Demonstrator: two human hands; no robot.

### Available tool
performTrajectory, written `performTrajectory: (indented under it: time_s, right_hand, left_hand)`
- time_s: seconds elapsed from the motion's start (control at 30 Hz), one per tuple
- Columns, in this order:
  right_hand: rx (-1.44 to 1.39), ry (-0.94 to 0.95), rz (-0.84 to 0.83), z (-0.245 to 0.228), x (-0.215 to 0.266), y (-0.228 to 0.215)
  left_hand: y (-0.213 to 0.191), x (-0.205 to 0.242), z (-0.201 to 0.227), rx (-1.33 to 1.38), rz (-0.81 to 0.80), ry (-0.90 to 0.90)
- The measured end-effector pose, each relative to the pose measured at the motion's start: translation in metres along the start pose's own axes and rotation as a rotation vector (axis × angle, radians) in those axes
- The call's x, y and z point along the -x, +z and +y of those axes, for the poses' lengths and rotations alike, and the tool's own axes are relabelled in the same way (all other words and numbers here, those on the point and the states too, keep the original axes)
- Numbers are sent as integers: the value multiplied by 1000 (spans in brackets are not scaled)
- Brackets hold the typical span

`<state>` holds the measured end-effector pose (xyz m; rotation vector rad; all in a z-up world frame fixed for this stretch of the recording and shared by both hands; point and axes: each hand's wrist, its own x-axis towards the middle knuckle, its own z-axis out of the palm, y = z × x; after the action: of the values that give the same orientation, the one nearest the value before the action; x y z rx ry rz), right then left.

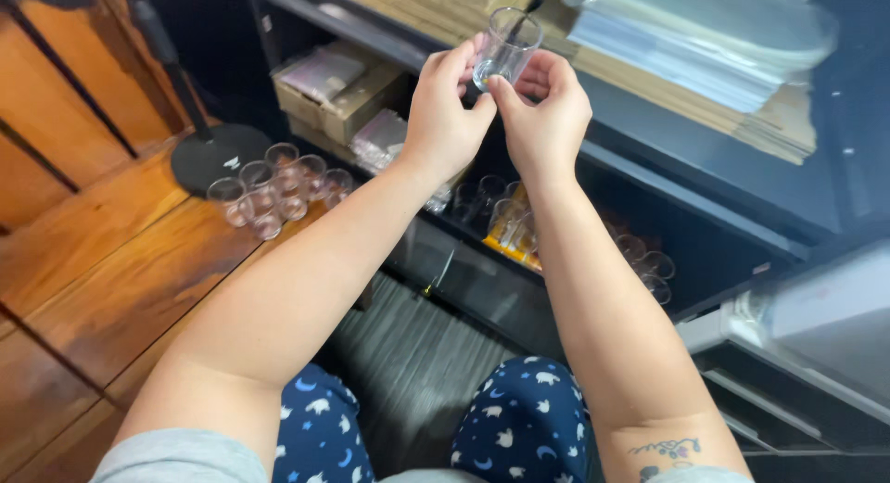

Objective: The person sits on the floor and unpacks clear plastic bags containing small glass cups. They remove the cups from the bags and place them onto a nearby wooden bench and a black shelf unit, arranging them in rows.

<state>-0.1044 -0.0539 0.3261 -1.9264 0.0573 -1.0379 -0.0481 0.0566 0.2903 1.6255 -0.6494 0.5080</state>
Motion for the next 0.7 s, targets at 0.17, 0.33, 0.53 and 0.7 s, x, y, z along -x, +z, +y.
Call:
performTrajectory:
  time_s: [0.17, 0.33, 0.53, 0.7]
  right_hand:
    - [130, -3, 6, 23, -41, -16]
    - [144, 10, -7, 46, -66, -14]
    - [192, 76, -26, 61, -82, -6]
    - [276, 108, -81, 72, -94, -3]
  left_hand:
    - [36, -37, -11, -19, -27, -1]
    - [46, -59, -16, -70, -49, 29]
    - [42, -62, -10, -49, -24, -137]
    - [44, -59, -14, -106, -101, -85]
